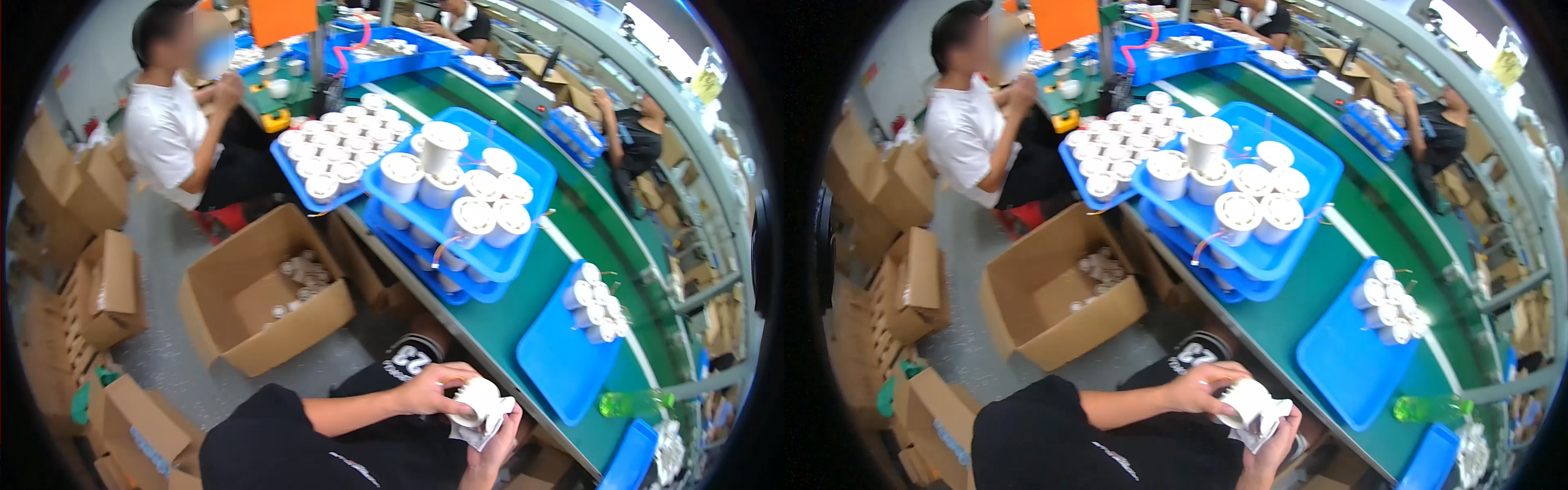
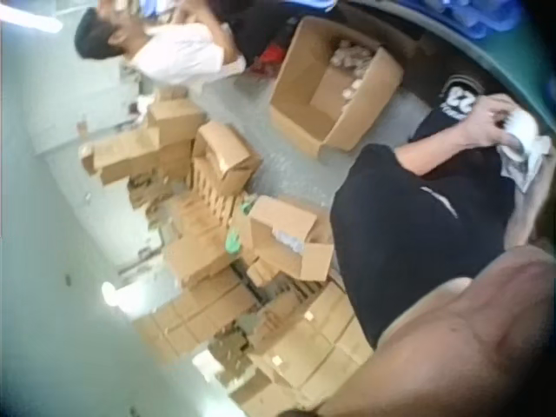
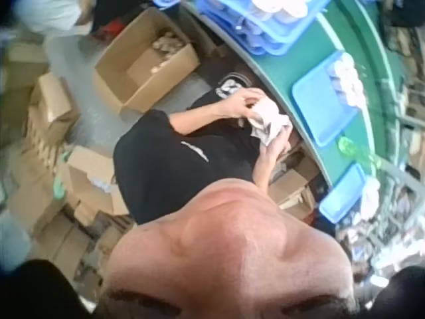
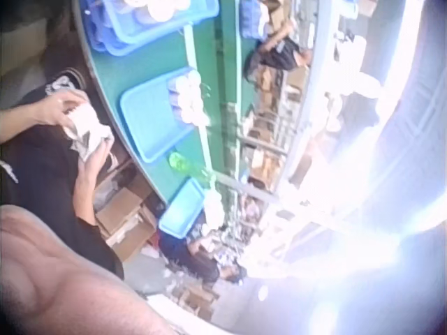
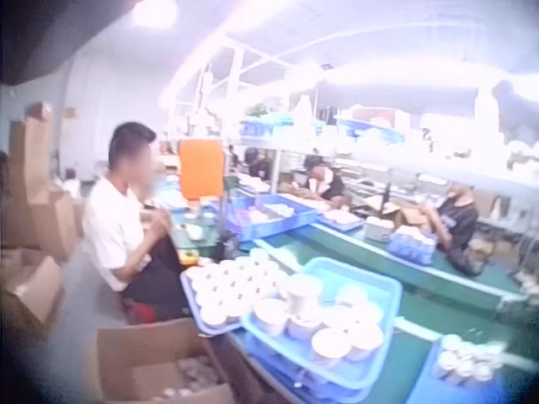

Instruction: Wipe down electronic components using a cloth on an assembly line.

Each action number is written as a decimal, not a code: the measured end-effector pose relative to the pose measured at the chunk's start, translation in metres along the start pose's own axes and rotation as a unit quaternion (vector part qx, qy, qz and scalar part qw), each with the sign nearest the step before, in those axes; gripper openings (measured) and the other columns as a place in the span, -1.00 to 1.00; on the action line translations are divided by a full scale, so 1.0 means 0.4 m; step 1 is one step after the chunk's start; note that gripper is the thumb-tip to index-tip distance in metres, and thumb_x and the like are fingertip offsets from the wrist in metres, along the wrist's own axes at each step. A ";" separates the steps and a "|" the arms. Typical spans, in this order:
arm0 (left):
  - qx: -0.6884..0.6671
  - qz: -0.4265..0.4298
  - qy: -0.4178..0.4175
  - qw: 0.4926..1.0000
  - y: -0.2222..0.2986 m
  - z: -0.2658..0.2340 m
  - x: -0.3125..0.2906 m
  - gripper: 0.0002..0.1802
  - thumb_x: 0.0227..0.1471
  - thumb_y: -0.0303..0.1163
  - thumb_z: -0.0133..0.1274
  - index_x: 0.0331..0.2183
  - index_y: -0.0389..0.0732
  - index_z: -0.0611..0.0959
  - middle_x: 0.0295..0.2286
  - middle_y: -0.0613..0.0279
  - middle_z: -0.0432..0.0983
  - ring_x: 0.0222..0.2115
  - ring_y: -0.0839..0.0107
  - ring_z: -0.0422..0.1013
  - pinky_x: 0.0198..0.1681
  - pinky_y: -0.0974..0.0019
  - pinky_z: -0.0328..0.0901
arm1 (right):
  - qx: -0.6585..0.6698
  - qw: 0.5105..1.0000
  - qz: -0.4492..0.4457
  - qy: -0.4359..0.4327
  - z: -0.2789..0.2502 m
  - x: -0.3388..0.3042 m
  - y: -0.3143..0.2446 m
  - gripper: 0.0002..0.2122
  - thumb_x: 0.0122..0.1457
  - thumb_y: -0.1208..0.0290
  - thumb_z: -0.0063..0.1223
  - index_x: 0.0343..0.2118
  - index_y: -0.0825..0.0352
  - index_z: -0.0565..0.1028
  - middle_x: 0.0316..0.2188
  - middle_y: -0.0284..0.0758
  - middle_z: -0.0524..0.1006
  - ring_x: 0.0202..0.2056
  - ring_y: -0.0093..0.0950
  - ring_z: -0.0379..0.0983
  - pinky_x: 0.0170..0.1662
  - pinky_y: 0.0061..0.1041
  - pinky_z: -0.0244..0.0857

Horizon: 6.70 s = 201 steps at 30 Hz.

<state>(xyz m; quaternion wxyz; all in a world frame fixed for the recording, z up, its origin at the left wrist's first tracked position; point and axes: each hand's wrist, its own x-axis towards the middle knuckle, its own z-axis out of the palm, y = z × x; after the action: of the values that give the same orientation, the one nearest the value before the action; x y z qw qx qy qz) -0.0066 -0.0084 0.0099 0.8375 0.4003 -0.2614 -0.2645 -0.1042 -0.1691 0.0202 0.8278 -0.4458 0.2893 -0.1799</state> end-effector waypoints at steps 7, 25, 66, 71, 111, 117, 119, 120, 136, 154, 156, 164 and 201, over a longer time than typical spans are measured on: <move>-0.015 0.048 -0.016 0.999 0.026 -0.095 -0.021 -0.44 -0.19 -0.50 0.30 -0.09 -0.42 0.53 -0.13 0.15 0.41 -0.07 0.40 0.35 0.08 0.36 0.19 | -0.282 0.886 -0.354 -0.098 0.163 0.034 -0.346 -0.56 0.24 0.01 -0.24 -0.15 0.34 0.42 -0.35 -0.33 0.40 -0.36 -0.53 0.40 -0.37 -0.55 0.35; 0.112 0.044 0.132 0.984 0.106 -0.231 -0.170 -0.46 -0.16 -0.39 0.32 -0.09 -0.34 0.56 -0.16 0.19 0.45 -0.09 0.40 0.35 0.04 0.37 0.20 | -0.828 0.365 -0.315 -0.288 1.053 0.248 -0.375 -0.26 -0.19 -0.25 0.20 -0.22 0.47 0.54 -0.34 -0.02 0.58 -0.26 -0.18 0.54 -0.13 -0.32 0.37; 0.152 -0.136 -0.094 0.974 -0.063 -0.036 0.033 -0.43 -0.33 -0.55 0.32 -0.14 -0.40 0.57 -0.18 0.11 0.44 -0.14 0.34 0.39 -0.03 0.33 0.26 | -0.773 0.617 -0.121 0.083 -0.131 0.487 -0.613 -0.47 -0.20 -0.08 0.15 -0.38 0.38 0.58 -0.47 -0.11 0.60 -0.39 -0.22 0.56 -0.28 -0.33 0.42; 0.118 -0.125 -0.070 0.983 -0.133 0.012 0.004 -0.48 -0.23 -0.54 0.29 -0.13 -0.40 0.57 -0.17 0.16 0.43 -0.15 0.38 0.38 -0.05 0.36 0.26 | -0.789 0.583 -0.164 0.102 -0.239 0.579 -0.599 -0.45 -0.22 -0.09 0.17 -0.37 0.41 0.56 -0.34 0.00 0.56 -0.26 -0.07 0.50 -0.18 -0.18 0.38; 0.331 0.075 -0.008 0.941 -0.033 0.031 0.003 -0.45 -0.37 -0.37 0.34 -0.20 -0.27 0.61 -0.26 0.13 0.48 -0.27 0.26 0.45 -0.22 0.31 0.34 | -0.559 0.685 -0.324 -0.338 0.088 -0.093 -0.196 -0.81 0.08 0.67 -0.01 -0.22 0.45 0.51 -0.29 -0.12 0.42 -0.27 -0.22 0.41 -0.18 -0.43 0.30; 0.312 0.076 0.019 0.947 -0.014 0.017 -0.028 -0.44 -0.36 -0.32 0.38 -0.23 -0.32 0.62 -0.28 0.11 0.47 -0.25 0.24 0.43 -0.21 0.31 0.34 | -0.564 0.705 -0.279 -0.326 0.089 -0.041 -0.175 -0.78 0.08 0.70 -0.05 -0.19 0.49 0.50 -0.32 -0.15 0.42 -0.28 -0.28 0.41 -0.20 -0.47 0.30; 0.324 0.084 0.033 0.942 -0.002 0.008 -0.031 -0.44 -0.36 -0.32 0.38 -0.22 -0.32 0.62 -0.28 0.11 0.48 -0.25 0.24 0.43 -0.20 0.31 0.33 | -0.565 0.715 -0.267 -0.313 0.092 -0.031 -0.165 -0.77 0.07 0.69 -0.04 -0.19 0.48 0.50 -0.32 -0.15 0.42 -0.28 -0.27 0.41 -0.20 -0.46 0.30; 0.335 0.093 0.042 0.937 0.005 0.007 -0.030 -0.44 -0.36 -0.32 0.38 -0.22 -0.32 0.62 -0.28 0.12 0.48 -0.25 0.25 0.43 -0.19 0.32 0.32 | -0.567 0.725 -0.257 -0.295 0.091 -0.027 -0.159 -0.77 0.06 0.69 -0.03 -0.18 0.47 0.51 -0.32 -0.16 0.42 -0.28 -0.25 0.41 -0.20 -0.46 0.29; 0.357 0.200 0.099 0.907 0.102 0.020 0.086 -0.41 -0.45 -0.24 0.35 -0.31 -0.37 0.57 -0.31 0.10 0.46 -0.28 0.28 0.41 -0.18 0.33 0.31 | 0.131 0.957 0.157 -0.208 0.156 0.002 0.036 -0.67 0.17 0.34 0.06 -0.02 0.31 0.40 -0.14 -0.30 0.51 -0.18 -0.46 0.50 -0.15 -0.47 0.42; 0.603 0.319 0.071 0.727 0.104 0.147 0.105 -0.40 -0.47 -0.15 0.38 -0.32 -0.30 0.63 -0.34 0.17 0.51 -0.25 0.12 0.42 -0.17 0.13 0.35 | -0.357 0.750 -0.530 -0.173 0.039 0.008 -0.214 -0.78 -0.15 0.67 0.25 -0.37 0.33 0.58 -0.35 -0.27 0.48 -0.33 -0.39 0.44 -0.27 -0.49 0.35; 0.636 0.296 0.048 0.711 0.104 0.148 0.103 -0.38 -0.37 -0.08 0.34 -0.30 -0.35 0.61 -0.33 0.09 0.48 -0.22 0.07 0.39 -0.14 0.08 0.32 | -0.306 0.799 -0.484 -0.182 0.036 0.016 -0.192 -0.80 -0.10 0.65 0.25 -0.34 0.35 0.59 -0.38 -0.28 0.48 -0.33 -0.39 0.45 -0.29 -0.48 0.36; 0.558 0.289 0.036 0.777 0.086 0.185 0.074 -0.40 -0.54 -0.24 0.26 -0.33 -0.37 0.56 -0.37 0.11 0.44 -0.29 0.08 0.38 -0.19 0.13 0.32 | 0.011 0.956 -0.199 -0.216 0.002 -0.008 -0.072 -0.85 0.26 0.59 -0.11 -0.12 0.39 0.34 -0.18 -0.37 0.38 -0.14 -0.64 0.34 -0.08 -0.62 0.25; 0.579 0.285 -0.154 0.748 0.015 0.215 0.267 -0.35 -0.41 -0.56 0.30 -0.11 -0.37 0.53 -0.27 0.00 0.51 -0.28 0.05 0.43 -0.23 0.15 0.34 | -0.281 0.836 -0.471 0.017 -0.079 0.055 -0.159 -0.79 -0.13 0.62 0.29 -0.42 0.37 0.48 -0.45 -0.26 0.46 -0.36 -0.30 0.38 -0.27 -0.42 0.28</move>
<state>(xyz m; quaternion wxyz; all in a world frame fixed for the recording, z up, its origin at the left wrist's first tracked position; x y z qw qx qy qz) 0.0164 -0.1206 0.0857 0.4298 0.6693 -0.5918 0.1306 -0.1101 -0.2357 0.0529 0.4771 -0.7382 0.0964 -0.4671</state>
